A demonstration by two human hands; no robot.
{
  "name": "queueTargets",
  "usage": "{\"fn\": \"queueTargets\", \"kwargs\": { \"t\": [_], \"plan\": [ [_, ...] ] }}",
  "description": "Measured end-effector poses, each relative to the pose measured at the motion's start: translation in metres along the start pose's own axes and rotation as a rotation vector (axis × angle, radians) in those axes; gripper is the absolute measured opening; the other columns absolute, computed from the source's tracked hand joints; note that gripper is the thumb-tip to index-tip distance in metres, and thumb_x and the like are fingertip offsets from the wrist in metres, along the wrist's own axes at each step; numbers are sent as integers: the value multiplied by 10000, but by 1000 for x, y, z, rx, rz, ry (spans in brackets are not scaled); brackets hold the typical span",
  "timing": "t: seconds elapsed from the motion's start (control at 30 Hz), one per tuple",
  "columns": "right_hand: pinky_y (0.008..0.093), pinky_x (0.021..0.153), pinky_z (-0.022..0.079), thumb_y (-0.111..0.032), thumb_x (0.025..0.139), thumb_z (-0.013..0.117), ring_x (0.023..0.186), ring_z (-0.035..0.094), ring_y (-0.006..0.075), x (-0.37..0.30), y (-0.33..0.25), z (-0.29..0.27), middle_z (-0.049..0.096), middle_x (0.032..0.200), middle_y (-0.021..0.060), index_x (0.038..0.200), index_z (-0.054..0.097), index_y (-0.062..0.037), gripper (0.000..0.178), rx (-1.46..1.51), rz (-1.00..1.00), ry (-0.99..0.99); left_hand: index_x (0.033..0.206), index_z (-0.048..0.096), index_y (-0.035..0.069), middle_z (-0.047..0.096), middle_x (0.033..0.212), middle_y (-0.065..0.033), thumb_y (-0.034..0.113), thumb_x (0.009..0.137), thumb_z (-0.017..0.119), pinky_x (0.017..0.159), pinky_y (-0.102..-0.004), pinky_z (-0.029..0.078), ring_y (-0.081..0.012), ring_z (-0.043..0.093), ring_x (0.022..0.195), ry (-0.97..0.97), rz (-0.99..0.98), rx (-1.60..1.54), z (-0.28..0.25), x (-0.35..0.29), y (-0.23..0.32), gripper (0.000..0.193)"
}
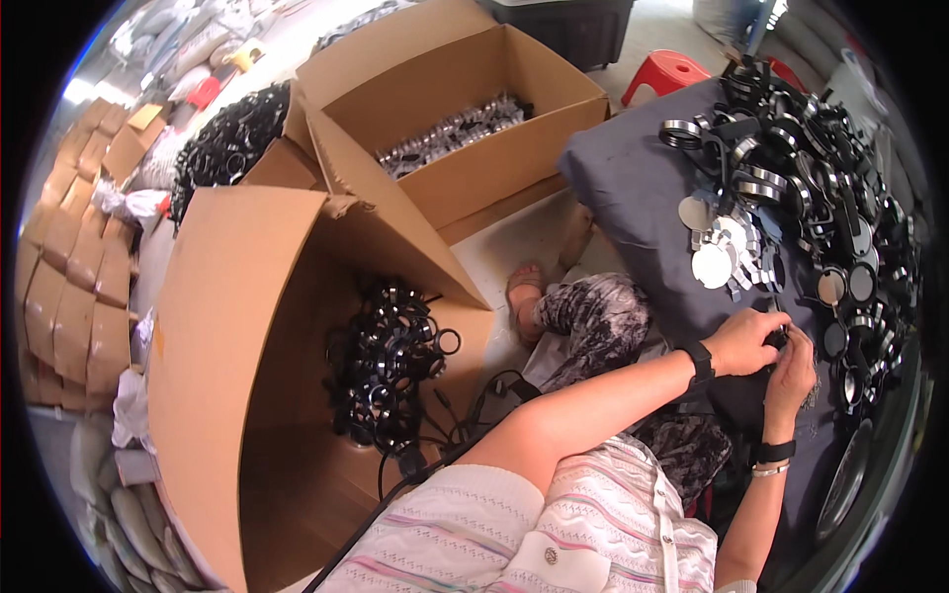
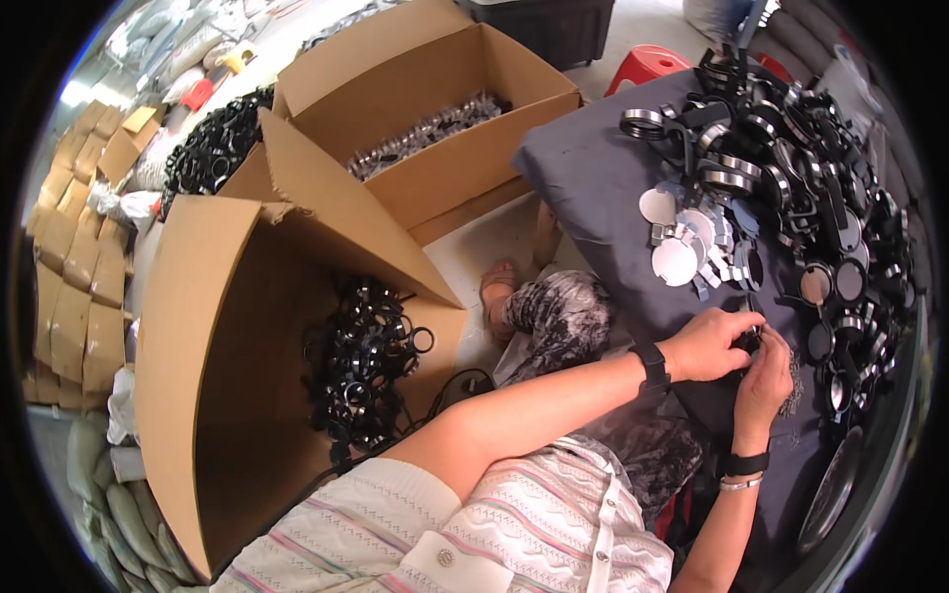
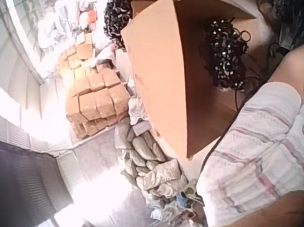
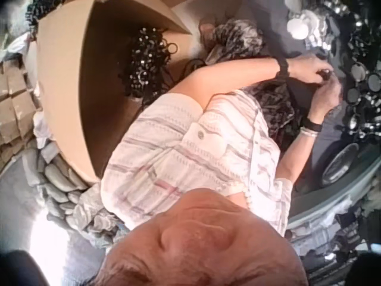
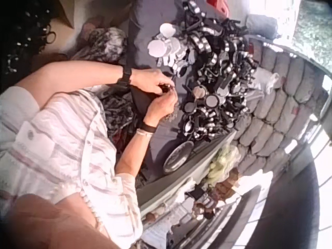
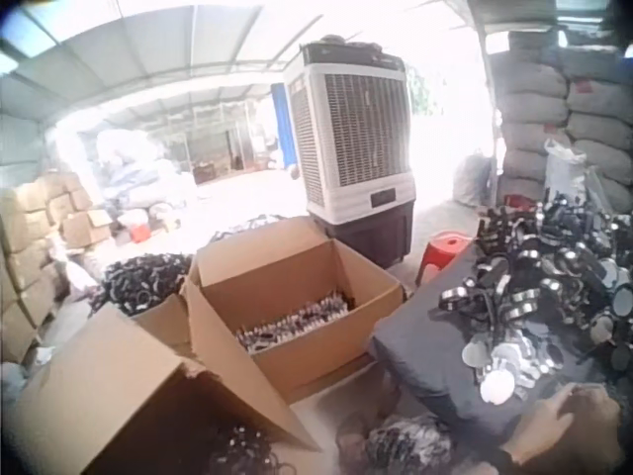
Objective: Assembling small metal components into circular black plastic housings.
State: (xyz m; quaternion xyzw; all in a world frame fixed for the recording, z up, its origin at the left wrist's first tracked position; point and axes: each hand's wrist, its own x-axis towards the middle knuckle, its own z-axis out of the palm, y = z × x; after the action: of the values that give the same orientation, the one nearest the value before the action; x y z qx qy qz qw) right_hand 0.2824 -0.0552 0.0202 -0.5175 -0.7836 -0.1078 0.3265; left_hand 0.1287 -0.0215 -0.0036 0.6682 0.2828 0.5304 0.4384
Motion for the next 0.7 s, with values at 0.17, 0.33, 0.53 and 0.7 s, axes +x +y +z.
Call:
{"fn": "queueTargets", "kwargs": {
  "t": [0.17,0.33,0.53,0.7],
  "plan": [
    [357,803,510,25,897,505,939,632,300,-5,9,2,636,1043,154,1021,570,11,141,2,88,1,1053,586,25,627,777,-192,94,684,616,618,-408,470,-361,611,724,26,7,-13,3,1,0,376],
    [329,780,527,44,855,530,911,647,269,-7,7,-5,656,1012,141,959,623,6,145,10,28,67,1063,604,48,645,874,-203,70,710,588,707,-386,503,-359,635,840,-65,47,-110,5,9,10,354],
    [352,693,557,9,779,580,849,669,291,0,-12,2,672,944,145,887,613,-22,117,131,55,76,1230,521,-9,625,1048,-62,-22,821,585,739,-219,471,-88,566,874,-194,-204,-390,1,2,-13,414],
    [355,721,548,-34,784,560,845,655,308,1,-17,-9,646,904,164,855,566,-12,74,44,50,185,1162,564,-19,611,885,1,0,865,561,648,-175,430,-23,525,742,-160,-318,-371,5,8,-1,298]
  ]
}}
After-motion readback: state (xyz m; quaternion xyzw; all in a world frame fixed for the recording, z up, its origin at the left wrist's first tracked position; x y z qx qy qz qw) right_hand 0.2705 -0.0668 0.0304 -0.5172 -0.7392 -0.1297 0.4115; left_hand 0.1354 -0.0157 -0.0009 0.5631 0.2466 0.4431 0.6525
